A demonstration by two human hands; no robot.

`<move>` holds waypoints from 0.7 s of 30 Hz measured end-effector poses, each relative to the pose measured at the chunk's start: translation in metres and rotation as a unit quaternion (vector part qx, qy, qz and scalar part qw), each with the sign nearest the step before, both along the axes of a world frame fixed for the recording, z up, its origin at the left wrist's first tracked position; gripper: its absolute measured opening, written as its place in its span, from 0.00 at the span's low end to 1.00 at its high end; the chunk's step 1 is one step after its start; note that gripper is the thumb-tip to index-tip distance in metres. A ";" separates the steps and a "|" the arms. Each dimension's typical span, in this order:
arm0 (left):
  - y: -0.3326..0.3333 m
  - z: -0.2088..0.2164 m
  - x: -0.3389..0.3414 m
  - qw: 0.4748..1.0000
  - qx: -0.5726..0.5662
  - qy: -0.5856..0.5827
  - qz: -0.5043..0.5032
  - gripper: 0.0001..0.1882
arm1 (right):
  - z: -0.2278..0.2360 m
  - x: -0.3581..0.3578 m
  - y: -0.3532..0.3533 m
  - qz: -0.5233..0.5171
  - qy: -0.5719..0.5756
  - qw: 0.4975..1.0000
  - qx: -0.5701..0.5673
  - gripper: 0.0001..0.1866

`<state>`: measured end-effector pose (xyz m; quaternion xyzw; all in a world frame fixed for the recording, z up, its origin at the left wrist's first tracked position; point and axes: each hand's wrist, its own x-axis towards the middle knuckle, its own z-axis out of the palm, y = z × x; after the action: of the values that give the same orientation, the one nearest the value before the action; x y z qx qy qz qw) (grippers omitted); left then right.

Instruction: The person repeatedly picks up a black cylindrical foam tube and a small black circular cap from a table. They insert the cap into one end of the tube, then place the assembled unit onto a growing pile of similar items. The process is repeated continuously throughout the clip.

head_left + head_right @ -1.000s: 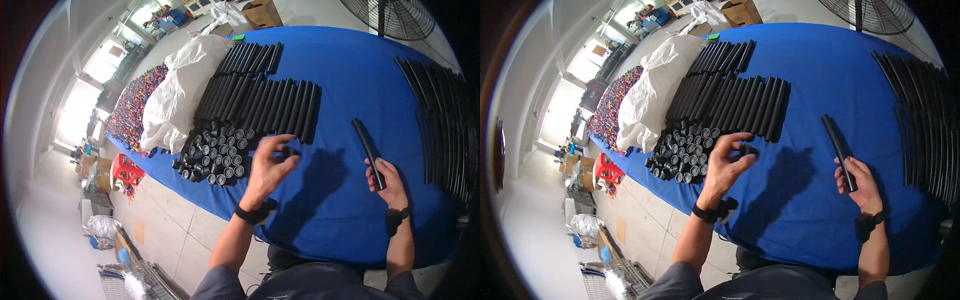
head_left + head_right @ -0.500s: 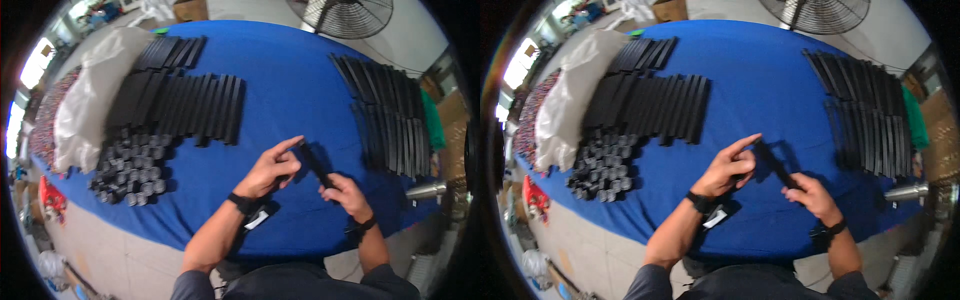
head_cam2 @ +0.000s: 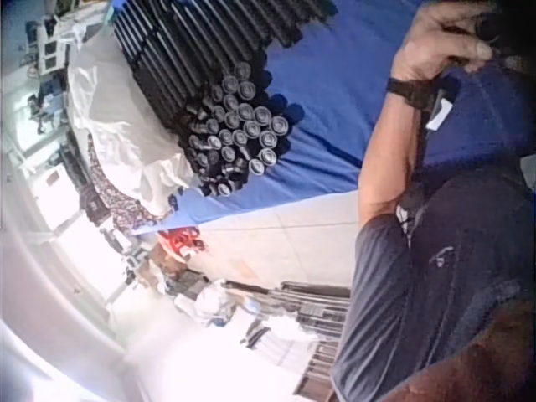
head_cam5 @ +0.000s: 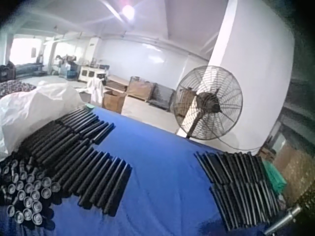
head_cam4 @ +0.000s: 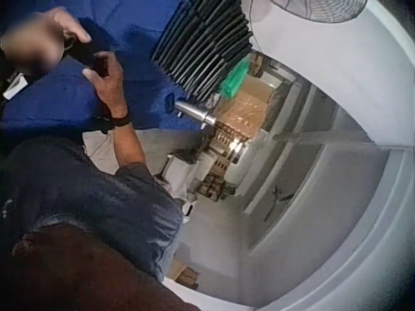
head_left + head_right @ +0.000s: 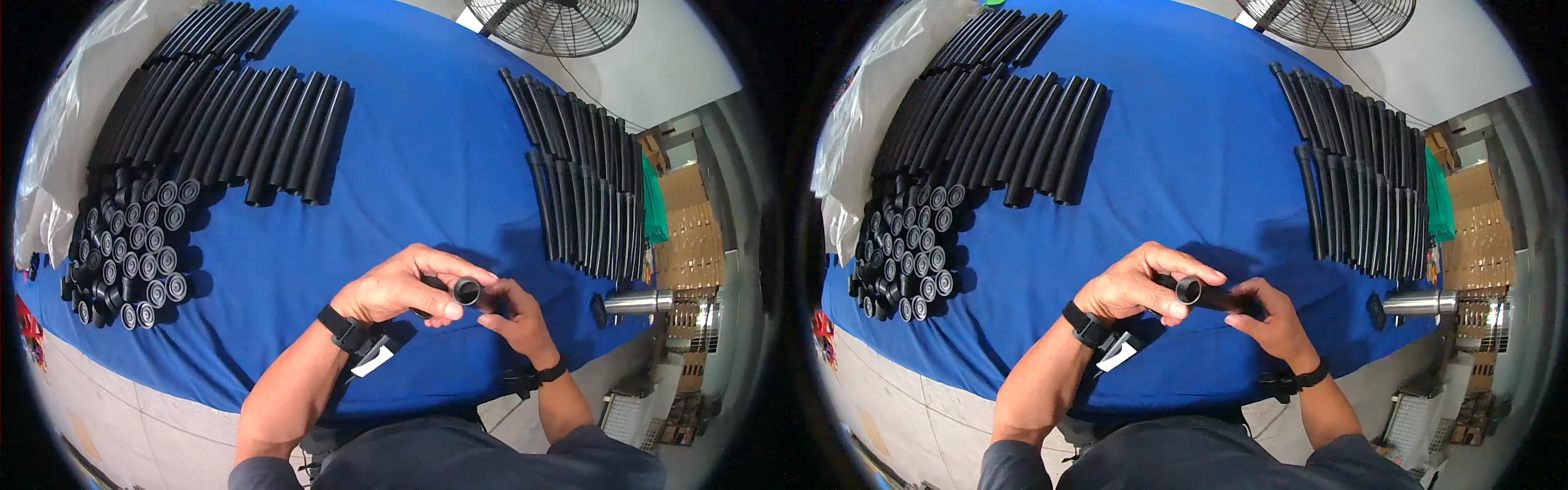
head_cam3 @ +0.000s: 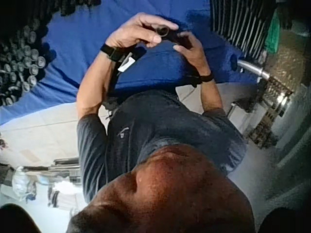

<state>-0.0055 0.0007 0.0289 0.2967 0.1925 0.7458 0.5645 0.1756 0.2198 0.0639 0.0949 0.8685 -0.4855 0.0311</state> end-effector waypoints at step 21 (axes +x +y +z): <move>0.015 0.001 -0.001 0.974 -0.116 -0.008 0.194 0.23 | 0.020 -0.030 0.015 -0.199 0.095 0.706 -0.673 0.15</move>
<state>-0.0069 0.0153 0.0302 0.1804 0.3269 0.8159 0.4414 0.1458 0.2347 0.0843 0.1730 0.2699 -0.9426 -0.0930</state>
